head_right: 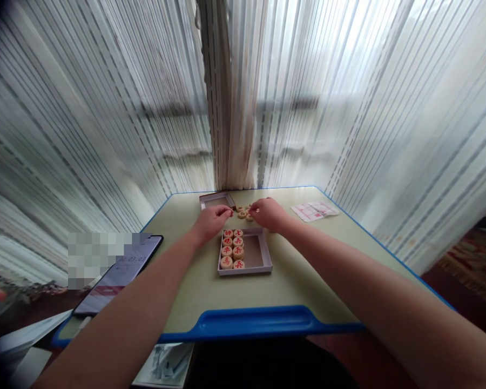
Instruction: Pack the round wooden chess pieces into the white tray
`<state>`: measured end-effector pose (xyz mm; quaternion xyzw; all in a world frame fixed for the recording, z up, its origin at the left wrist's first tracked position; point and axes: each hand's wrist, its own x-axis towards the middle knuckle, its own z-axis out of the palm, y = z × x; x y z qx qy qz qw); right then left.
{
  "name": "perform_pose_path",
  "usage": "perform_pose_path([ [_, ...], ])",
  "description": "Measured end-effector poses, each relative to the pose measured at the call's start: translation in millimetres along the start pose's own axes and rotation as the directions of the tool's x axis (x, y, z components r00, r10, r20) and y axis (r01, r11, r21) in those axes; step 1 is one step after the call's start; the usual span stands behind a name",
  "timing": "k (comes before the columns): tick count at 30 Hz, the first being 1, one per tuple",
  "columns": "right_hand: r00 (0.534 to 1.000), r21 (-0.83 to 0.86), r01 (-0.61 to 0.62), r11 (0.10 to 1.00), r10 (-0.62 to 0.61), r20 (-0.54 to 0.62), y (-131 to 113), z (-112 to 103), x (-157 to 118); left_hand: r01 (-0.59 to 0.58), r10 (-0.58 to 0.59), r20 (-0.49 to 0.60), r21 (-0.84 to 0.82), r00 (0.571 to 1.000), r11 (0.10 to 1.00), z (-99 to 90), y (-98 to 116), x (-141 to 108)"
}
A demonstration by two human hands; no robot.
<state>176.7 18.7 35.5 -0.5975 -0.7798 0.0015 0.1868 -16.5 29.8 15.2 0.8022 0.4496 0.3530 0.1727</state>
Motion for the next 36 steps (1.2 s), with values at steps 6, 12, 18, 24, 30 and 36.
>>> perform_pose_path([
  [6, 0.977, -0.107, -0.134, 0.985, 0.149, 0.152, -8.3, -1.3, 26.3, -0.006, 0.006, 0.006, 0.003, 1.0, 1.0, 0.4, -2.0, 1.2],
  [12, 0.971, -0.123, -0.166, 0.978, 0.184, 0.15, -11.1, 5.0, 31.6, 0.004, -0.004, 0.016, 0.016, 1.0, 1.0, 1.3, -4.1, 1.1],
  [18, 0.955, -0.034, -0.255, 0.966, 0.257, 0.146, -5.1, 11.9, 40.5, 0.05, -0.051, 0.023, 0.011, 0.998, 0.999, 1.5, -10.5, 2.6],
  [24, 0.96, 0.124, -0.273, 0.954, 0.262, 0.099, -6.5, 9.2, 38.7, 0.031, -0.032, 0.031, 0.029, 0.999, 0.999, 4.3, -6.4, -0.4],
  [30, 0.971, 0.537, -0.235, 0.81, 0.215, 0.1, -22.3, -10.5, 16.2, -0.066, 0.06, -0.104, -0.055, 0.993, 0.996, 1.3, 5.1, -4.1],
  [36, 0.976, 0.904, -0.207, 0.374, 0.136, 0.168, -30.6, -37.8, -29.6, -0.172, 0.184, -0.178, 0.081, 0.967, 0.982, -7.3, 16.2, -11.3],
])
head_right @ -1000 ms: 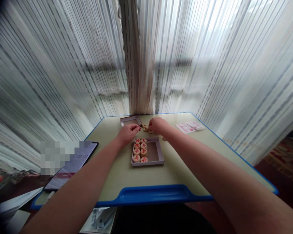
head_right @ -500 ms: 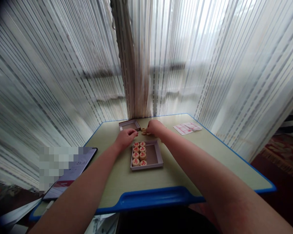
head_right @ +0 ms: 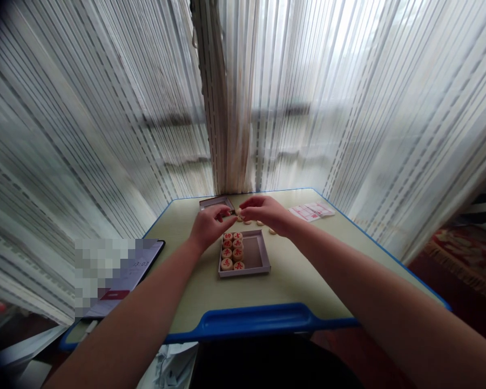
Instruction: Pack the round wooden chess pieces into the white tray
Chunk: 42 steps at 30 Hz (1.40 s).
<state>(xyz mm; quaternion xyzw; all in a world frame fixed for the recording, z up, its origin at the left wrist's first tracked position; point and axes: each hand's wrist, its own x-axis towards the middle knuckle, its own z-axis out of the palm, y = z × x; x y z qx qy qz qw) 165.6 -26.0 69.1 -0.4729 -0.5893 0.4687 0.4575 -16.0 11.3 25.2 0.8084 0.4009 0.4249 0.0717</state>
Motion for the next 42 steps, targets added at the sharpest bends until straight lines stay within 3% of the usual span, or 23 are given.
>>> perform_pose_path([
  [5, 0.999, 0.133, -0.046, 0.99, 0.048, -0.013, 3.8, -8.3, -33.9, -0.217, 0.215, 0.041, 0.039, 0.976, 0.975, -6.0, 19.9, -7.9],
  [10, 0.999, 0.285, 0.003, 0.959, 0.01, -0.043, 22.4, -5.9, -46.6, -0.274, 0.272, 0.113, -0.004, 0.956, 0.962, -6.6, 37.2, -14.9],
  [14, 0.997, 0.267, 0.042, 0.963, -0.023, -0.073, 32.5, -3.2, -45.0, -0.321, 0.322, 0.14, -0.028, 0.936, 0.947, -5.9, 43.9, -17.5],
  [25, 1.0, 0.425, -0.006, 0.905, 0.01, -0.007, 32.8, -7.3, -45.8, -0.305, 0.314, 0.083, -0.102, 0.946, 0.947, -1.6, 49.5, -19.1],
  [30, 1.0, 0.389, 0.018, 0.921, -0.019, 0.0, 33.0, -6.1, -47.4, -0.212, 0.216, 0.051, -0.074, 0.975, 0.975, -2.4, 49.2, -19.5],
  [38, 1.0, 0.374, 0.014, 0.927, -0.016, 0.001, 32.2, -7.8, -46.5, -0.243, 0.259, 0.082, -0.166, 0.963, 0.956, 1.6, 44.2, -17.5],
  [42, 0.999, 0.272, 0.037, 0.961, -0.03, -0.03, 29.7, -8.4, -46.5, -0.27, 0.295, 0.104, -0.202, 0.95, 0.941, 2.5, 43.8, -17.2],
])
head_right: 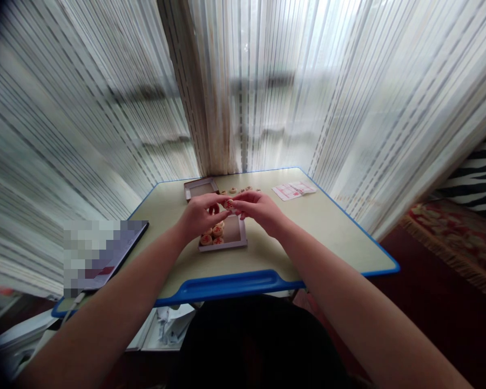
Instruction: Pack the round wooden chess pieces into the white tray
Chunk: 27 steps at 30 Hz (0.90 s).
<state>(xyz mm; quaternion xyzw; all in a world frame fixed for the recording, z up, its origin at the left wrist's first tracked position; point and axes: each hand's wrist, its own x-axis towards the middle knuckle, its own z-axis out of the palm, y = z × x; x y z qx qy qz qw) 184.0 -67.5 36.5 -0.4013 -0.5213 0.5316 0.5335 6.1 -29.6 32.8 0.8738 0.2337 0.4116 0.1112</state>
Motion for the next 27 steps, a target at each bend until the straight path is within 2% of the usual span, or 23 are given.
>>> perform_pose_path([
  [3, 1.0, -0.106, -0.011, 0.994, 0.012, 0.005, -1.7, -0.5, -1.6, 0.023, -0.022, 0.049, -0.003, 0.999, 1.0, -1.3, 0.3, -0.5],
  [5, 0.999, -0.196, -0.029, 0.98, 0.032, 0.014, -2.0, 0.1, -4.6, 0.08, -0.081, 0.058, 0.018, 0.995, 0.997, -2.7, -3.0, -0.8],
  [7, 0.999, -0.36, 0.016, 0.933, 0.004, 0.053, -1.0, 3.0, -9.6, 0.151, -0.154, 0.036, 0.086, 0.987, 0.985, -4.5, -9.9, -0.9],
  [10, 0.978, -0.635, 0.194, 0.748, -0.092, 0.189, 3.0, 12.4, -19.7, 0.245, -0.251, 0.001, 0.212, 0.968, 0.946, -7.5, -23.6, -0.5],
  [13, 0.952, -0.766, 0.301, 0.568, -0.13, 0.278, 6.8, 22.8, -27.4, 0.321, -0.332, -0.002, 0.263, 0.943, 0.91, -10.0, -34.2, 0.0],
  [15, 0.95, -0.809, 0.311, 0.499, -0.134, 0.283, 8.2, 26.5, -29.2, 0.35, -0.363, -0.004, 0.271, 0.932, 0.897, -10.8, -37.5, 0.2],
  [17, 0.947, -0.824, 0.321, 0.466, -0.13, 0.294, 8.9, 26.8, -28.7, 0.353, -0.37, 0.006, 0.279, 0.929, 0.893, -10.8, -38.1, 0.3],
  [27, 0.917, -0.823, 0.397, 0.406, -0.131, 0.377, 13.7, 20.3, -23.0, 0.333, -0.379, 0.062, 0.363, 0.923, 0.87, -10.6, -36.6, 1.1],
])
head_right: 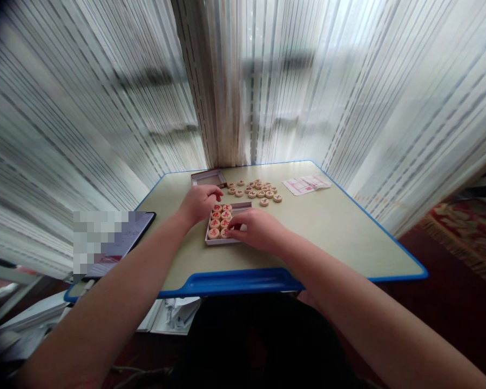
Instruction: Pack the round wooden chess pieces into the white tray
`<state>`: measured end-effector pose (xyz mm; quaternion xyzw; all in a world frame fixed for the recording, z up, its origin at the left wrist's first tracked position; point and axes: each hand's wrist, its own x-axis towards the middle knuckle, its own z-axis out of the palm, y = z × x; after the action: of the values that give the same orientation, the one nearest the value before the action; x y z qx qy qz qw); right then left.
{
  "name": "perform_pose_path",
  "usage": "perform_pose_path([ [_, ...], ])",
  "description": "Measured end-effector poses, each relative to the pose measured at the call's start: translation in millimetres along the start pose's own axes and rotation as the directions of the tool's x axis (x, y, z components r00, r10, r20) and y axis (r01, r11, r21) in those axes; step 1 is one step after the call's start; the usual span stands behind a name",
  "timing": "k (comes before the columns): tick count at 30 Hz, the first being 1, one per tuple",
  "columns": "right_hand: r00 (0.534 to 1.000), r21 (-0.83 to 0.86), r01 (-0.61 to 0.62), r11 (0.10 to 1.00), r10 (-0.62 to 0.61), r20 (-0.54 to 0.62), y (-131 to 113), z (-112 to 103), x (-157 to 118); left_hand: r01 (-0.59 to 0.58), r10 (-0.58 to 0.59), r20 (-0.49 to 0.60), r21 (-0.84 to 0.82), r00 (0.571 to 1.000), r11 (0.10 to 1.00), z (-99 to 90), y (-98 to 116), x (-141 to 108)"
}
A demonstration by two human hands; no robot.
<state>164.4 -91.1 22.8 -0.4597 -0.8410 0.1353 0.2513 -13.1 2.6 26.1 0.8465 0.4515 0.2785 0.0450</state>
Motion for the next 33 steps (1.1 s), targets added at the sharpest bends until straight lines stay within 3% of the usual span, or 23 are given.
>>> perform_pose_path([
  [9, 1.0, -0.071, 0.002, 0.997, -0.001, 0.007, 0.0, 3.2, 2.4, 0.05, -0.05, 0.028, 0.016, 0.998, 0.999, 0.3, -4.1, 1.0],
  [33, 0.998, -0.012, 0.044, 0.999, -0.045, -0.038, -0.7, -1.1, 0.6, 0.084, -0.086, 0.08, 0.032, 0.993, 0.996, 3.5, -5.2, 1.5],
])
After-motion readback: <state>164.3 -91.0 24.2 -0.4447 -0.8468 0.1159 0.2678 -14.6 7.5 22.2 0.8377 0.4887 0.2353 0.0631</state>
